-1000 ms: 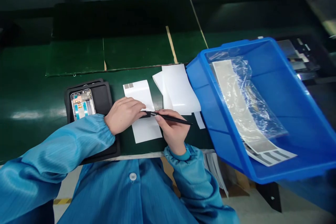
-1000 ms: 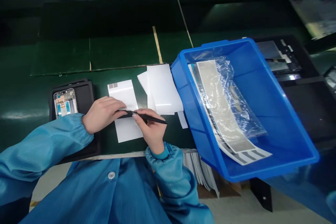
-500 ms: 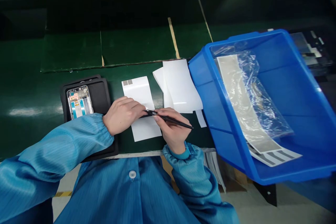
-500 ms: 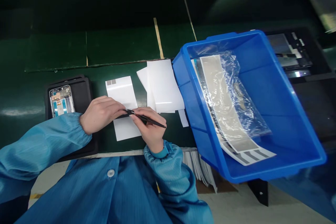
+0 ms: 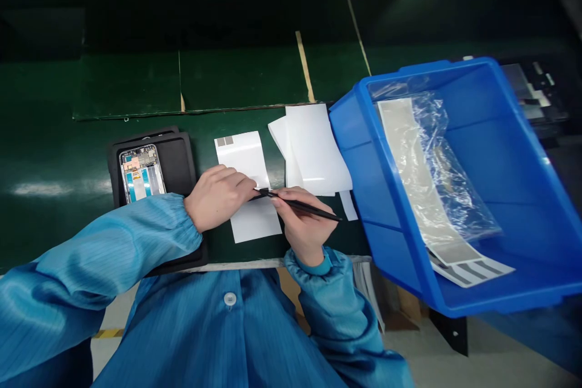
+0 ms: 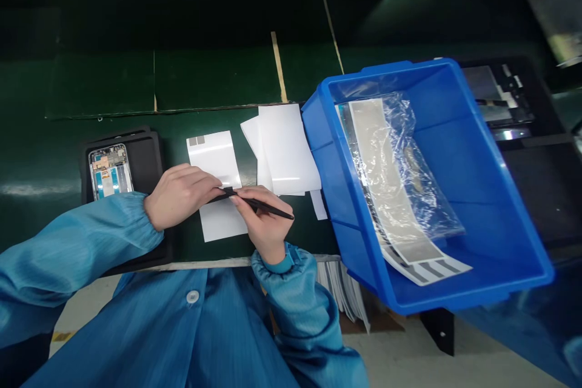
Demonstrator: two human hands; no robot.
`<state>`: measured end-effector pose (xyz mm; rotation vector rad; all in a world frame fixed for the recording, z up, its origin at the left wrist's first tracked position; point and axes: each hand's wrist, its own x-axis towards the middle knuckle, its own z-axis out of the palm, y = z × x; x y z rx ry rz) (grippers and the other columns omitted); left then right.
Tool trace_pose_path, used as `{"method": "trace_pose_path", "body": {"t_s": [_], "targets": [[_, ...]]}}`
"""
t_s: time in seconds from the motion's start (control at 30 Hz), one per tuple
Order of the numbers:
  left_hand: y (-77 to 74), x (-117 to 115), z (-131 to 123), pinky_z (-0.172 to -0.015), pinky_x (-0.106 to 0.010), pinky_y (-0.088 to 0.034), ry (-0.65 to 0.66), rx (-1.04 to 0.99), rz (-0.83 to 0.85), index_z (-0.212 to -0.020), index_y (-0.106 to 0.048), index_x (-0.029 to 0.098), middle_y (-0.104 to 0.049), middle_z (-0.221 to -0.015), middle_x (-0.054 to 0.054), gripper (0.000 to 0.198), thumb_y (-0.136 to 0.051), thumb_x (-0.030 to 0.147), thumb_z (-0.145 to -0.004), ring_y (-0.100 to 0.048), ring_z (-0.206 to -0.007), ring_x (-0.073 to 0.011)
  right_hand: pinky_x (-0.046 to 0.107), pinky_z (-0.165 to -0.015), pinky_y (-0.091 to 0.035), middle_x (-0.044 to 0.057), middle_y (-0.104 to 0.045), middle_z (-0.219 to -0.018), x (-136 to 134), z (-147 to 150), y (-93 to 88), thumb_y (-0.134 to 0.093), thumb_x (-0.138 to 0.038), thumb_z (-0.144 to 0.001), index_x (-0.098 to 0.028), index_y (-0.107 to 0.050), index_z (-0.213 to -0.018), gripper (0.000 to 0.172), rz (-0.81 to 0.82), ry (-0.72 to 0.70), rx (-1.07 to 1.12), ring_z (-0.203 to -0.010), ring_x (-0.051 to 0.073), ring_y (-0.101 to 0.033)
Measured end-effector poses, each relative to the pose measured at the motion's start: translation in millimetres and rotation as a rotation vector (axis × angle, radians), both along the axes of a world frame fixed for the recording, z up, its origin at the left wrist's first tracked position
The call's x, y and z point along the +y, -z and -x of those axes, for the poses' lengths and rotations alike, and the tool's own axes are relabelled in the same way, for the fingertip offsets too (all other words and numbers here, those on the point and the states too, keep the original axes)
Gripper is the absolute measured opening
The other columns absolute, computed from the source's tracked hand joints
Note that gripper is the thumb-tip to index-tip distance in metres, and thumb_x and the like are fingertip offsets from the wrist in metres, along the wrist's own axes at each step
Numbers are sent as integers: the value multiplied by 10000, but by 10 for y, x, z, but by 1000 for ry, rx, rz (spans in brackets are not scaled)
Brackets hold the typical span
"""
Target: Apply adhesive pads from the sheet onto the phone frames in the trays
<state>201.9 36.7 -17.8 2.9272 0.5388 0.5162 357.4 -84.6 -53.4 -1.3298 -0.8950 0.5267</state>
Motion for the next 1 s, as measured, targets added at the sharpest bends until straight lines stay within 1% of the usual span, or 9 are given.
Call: {"method": "trace_pose_path", "body": {"t_s": [0.13,0.27,0.37,0.47,0.57,0.63,0.7,0.8,1.0], "targets": [[-10,-37,-69,-664,-329,-422,-20,54,-33,-878,-685,152,-718,-778,-30,244,-559,328,-992,-659,-730,-187,378,-695,-630,29,-777,-808,20,-5,-37,-835,-240,-761,-240,-763,-835,104,49,125,-10,-748,215,-749],[-251,-44,-7,-753,-370,-459,-131,143,-13,-1037,-661,108,-736,-996,-113,299,-660,385,-925,-677,-882,-251,362,-669,-612,27,-765,-786,35,-8,-124,-855,-259,-735,-221,-759,-804,124,111,191,15,-721,210,-743],[-527,57,405,-813,-400,-490,-277,160,39,-1206,-609,120,-701,-1168,-142,392,-667,379,-918,-668,-994,-285,342,-640,-592,23,-760,-757,26,51,-217,-880,-227,-702,-217,-768,-798,148,143,220,3,-672,197,-725],[-685,148,1071,-810,-419,-518,-384,197,86,-1173,-630,166,-708,-1112,-115,291,-591,357,-957,-665,-980,-287,321,-595,-571,18,-753,-729,21,185,-307,-891,-211,-691,-215,-771,-778,148,177,208,11,-617,182,-705],[-629,96,1642,-791,-436,-532,-397,285,159,-1148,-649,165,-705,-1070,-111,313,-599,400,-948,-649,-941,-285,312,-583,-579,23,-765,-754,53,385,-390,-888,-213,-698,-224,-772,-779,142,216,109,26,-649,198,-730],[-506,-9,1837,-786,-431,-531,-347,315,236,-1173,-644,163,-693,-1103,-110,373,-653,428,-912,-632,-969,-286,300,-560,-582,22,-770,-767,113,543,-447,-886,-215,-702,-234,-772,-792,146,255,24,30,-649,198,-733],[-377,-127,1886,-765,-412,-522,-304,295,270,-1180,-641,164,-686,-1114,-106,375,-673,413,-901,-622,-969,-278,281,-518,-568,21,-774,-774,212,712,-507,-880,-234,-715,-238,-772,-809,143,306,-57,40,-614,182,-717],[-260,-266,1822,-743,-382,-503,-283,209,238,-1131,-649,150,-695,-1050,-95,262,-635,322,-934,-617,-906,-244,266,-484,-552,29,-775,-763,433,968,-594,-865,-289,-738,-223,-774,-813,135,374,-172,51,-575,164,-690],[-261,-418,1743,-686,-368,-475,-247,132,262,-999,-661,146,-678,-905,-59,179,-649,306,-920,-590,-811,-218,274,-546,-597,30,-775,-736,910,1358,-603,-839,-314,-750,-197,-765,-792,144,435,-289,39,-611,176,-715]]}}
